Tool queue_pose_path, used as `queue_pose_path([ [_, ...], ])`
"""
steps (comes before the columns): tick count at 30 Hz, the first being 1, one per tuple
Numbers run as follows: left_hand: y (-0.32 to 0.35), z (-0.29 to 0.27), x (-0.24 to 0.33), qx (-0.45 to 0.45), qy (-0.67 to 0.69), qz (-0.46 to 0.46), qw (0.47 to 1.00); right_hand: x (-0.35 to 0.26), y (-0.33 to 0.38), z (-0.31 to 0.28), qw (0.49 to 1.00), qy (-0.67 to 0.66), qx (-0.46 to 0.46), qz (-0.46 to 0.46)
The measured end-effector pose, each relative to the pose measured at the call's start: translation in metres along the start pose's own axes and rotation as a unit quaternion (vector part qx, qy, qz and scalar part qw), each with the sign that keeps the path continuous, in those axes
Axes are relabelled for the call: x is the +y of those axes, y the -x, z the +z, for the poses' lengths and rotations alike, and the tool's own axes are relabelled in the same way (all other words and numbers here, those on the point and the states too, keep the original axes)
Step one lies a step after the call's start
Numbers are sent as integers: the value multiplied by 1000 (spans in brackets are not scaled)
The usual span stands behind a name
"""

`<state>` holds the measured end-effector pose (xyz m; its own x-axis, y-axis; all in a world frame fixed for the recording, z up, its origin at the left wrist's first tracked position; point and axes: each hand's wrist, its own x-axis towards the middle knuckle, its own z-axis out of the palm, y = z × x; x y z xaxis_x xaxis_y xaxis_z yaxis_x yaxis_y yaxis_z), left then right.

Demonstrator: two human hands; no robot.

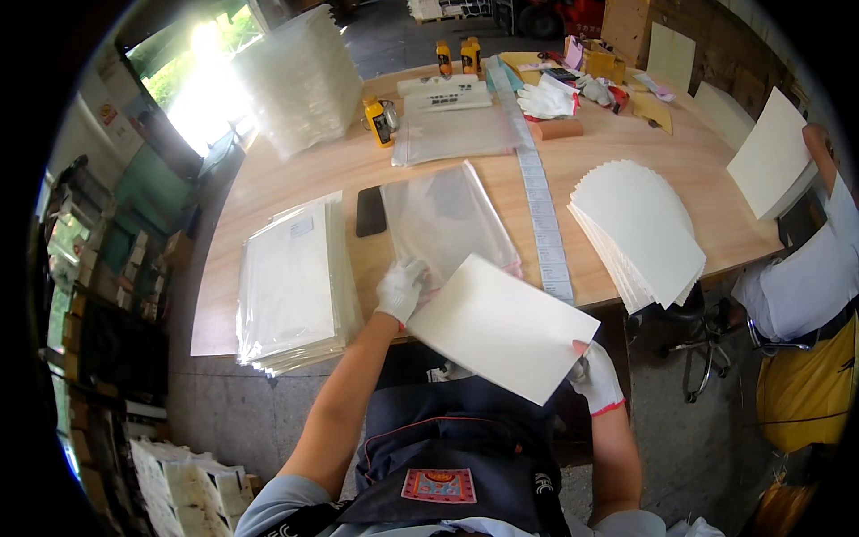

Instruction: The person places sheets of white paper into clear plastic sleeves one by one. They pick up a sheet from a stack on the right, insert it into a sleeve, and place the packaged item onto a stack on the left. The process is repeated continuously throughout the clip.

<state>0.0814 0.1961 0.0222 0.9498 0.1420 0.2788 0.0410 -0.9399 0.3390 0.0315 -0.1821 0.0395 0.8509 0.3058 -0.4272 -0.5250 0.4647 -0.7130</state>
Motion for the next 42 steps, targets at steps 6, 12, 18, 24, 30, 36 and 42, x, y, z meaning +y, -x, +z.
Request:
queue_pose_path([
  [6, 2, -13, 1, 90, 53, -43, 994, 27, -27, -19, 994, -78, 54, -49],
  [12, 28, -20, 29, 90, 224, 26, 970, 45, -17, -17, 990, -126, -12, -55],
  [18, 42, 40, 85, 293, 654, -347, 604, 48, -5, 3, 994, -86, 27, -68],
  [24, 56, 107, 47, 48, 802, -319, 503, 25, 2, 45, 995, 1, 88, -35],
  [30, 163, 50, 89, -94, 706, -265, 650, 66, -7, 53, 990, -56, 102, 74],
  [36, 161, 45, 71, -148, 705, -380, 581, 90, -27, 59, 931, -364, 11, 28],
  [42, 160, 5, 36, -136, 675, -405, 602, 84, -1, 95, 978, 115, -141, 106],
])
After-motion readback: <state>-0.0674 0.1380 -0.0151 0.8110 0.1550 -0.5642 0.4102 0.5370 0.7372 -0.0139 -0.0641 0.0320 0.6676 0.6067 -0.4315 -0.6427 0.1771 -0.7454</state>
